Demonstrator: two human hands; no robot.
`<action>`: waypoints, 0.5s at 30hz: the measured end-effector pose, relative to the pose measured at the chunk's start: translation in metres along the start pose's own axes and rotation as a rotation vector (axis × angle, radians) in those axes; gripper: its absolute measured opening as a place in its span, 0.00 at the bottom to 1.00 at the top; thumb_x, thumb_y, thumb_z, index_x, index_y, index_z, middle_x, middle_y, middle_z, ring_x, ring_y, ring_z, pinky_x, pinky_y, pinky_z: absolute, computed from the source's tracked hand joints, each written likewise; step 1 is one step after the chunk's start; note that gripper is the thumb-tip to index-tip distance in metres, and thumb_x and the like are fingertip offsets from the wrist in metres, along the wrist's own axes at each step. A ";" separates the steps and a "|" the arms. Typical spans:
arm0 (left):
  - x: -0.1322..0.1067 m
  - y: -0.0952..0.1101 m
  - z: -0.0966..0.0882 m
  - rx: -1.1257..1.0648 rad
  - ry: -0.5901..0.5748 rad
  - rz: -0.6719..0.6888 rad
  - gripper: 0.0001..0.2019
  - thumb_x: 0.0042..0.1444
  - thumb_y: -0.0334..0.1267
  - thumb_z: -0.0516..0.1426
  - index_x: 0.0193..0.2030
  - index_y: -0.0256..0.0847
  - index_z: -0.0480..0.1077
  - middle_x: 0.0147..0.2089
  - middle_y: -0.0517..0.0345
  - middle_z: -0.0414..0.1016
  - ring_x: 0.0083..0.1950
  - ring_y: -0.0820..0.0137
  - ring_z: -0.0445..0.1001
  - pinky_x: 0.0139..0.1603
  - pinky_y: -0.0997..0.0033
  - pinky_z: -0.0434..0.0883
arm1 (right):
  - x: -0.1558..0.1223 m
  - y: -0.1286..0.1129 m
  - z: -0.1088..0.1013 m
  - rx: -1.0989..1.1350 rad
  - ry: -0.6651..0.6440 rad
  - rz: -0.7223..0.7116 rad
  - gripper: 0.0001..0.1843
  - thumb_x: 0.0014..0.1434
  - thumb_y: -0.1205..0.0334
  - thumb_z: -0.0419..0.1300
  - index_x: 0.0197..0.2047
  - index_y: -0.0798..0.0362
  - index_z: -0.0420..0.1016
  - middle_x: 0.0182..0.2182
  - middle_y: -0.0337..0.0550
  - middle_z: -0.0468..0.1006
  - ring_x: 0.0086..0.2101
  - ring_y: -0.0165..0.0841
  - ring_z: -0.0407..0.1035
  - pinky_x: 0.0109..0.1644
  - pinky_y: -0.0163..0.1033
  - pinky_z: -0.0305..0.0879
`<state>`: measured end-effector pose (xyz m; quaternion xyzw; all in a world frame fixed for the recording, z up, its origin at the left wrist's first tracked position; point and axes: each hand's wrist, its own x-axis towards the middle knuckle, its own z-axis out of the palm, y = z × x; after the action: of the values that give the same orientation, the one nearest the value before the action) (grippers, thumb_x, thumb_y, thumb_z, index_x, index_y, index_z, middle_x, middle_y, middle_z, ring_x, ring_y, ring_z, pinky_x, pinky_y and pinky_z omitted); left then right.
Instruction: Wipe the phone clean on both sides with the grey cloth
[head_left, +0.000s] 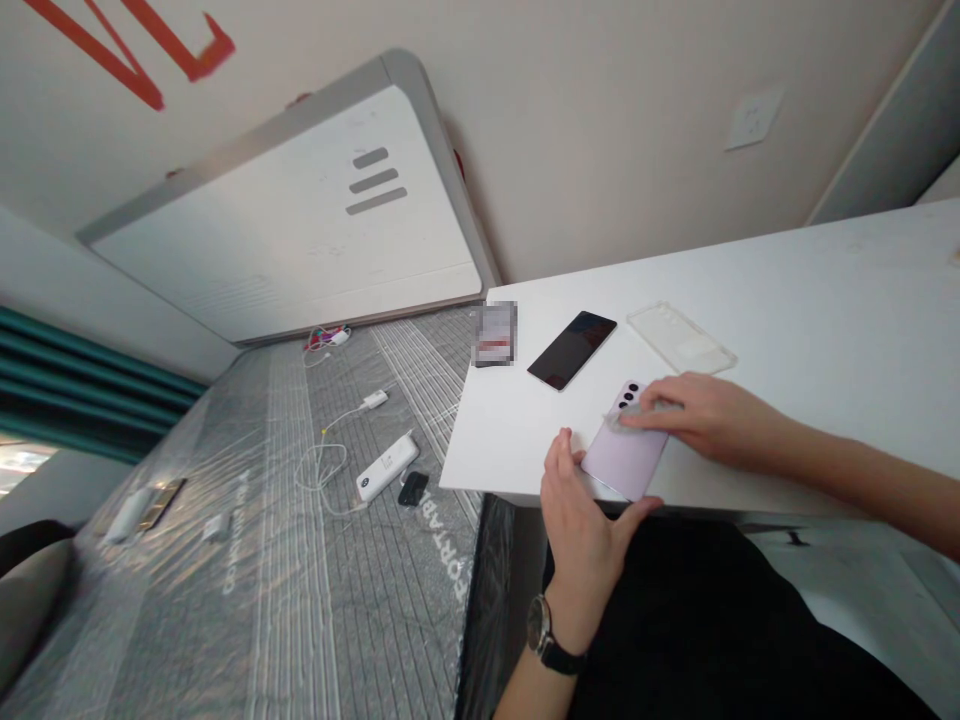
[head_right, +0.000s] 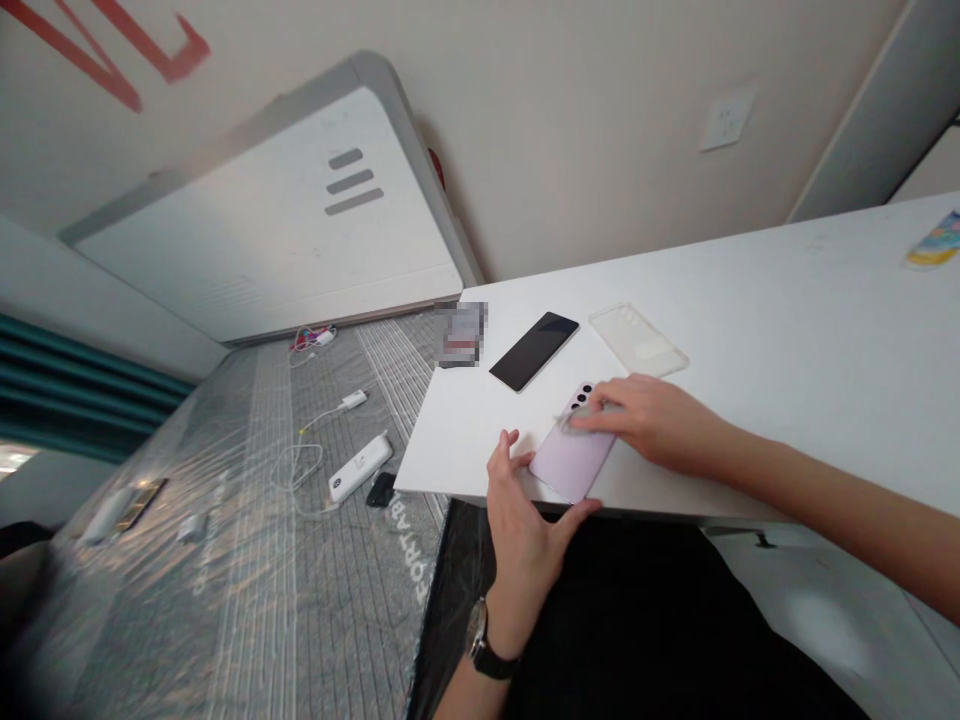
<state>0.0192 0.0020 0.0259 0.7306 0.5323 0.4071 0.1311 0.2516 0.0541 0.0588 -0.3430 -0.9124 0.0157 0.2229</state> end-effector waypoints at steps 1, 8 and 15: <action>0.000 0.000 0.000 0.011 0.003 0.009 0.63 0.44 0.54 0.75 0.77 0.41 0.41 0.70 0.33 0.63 0.57 0.55 0.77 0.61 0.49 0.76 | -0.002 0.001 -0.001 -0.017 0.013 0.017 0.25 0.69 0.70 0.49 0.58 0.43 0.80 0.44 0.47 0.79 0.39 0.36 0.71 0.44 0.40 0.64; 0.000 -0.008 -0.013 0.100 -0.091 0.203 0.29 0.53 0.51 0.71 0.59 0.46 0.72 0.64 0.46 0.72 0.61 0.56 0.75 0.59 0.52 0.77 | -0.022 0.010 -0.008 -0.014 0.019 0.085 0.26 0.68 0.72 0.49 0.58 0.42 0.80 0.46 0.47 0.79 0.42 0.38 0.73 0.46 0.41 0.66; -0.004 -0.018 -0.009 -0.035 0.015 0.505 0.16 0.61 0.28 0.65 0.54 0.46 0.75 0.50 0.58 0.82 0.50 0.67 0.76 0.50 0.65 0.78 | -0.040 0.010 -0.006 0.125 0.068 0.213 0.24 0.71 0.70 0.50 0.62 0.42 0.78 0.47 0.46 0.79 0.42 0.35 0.73 0.45 0.38 0.68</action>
<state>0.0000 0.0029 0.0188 0.8349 0.3267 0.4417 0.0340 0.2871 0.0355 0.0465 -0.4236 -0.8601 0.0843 0.2715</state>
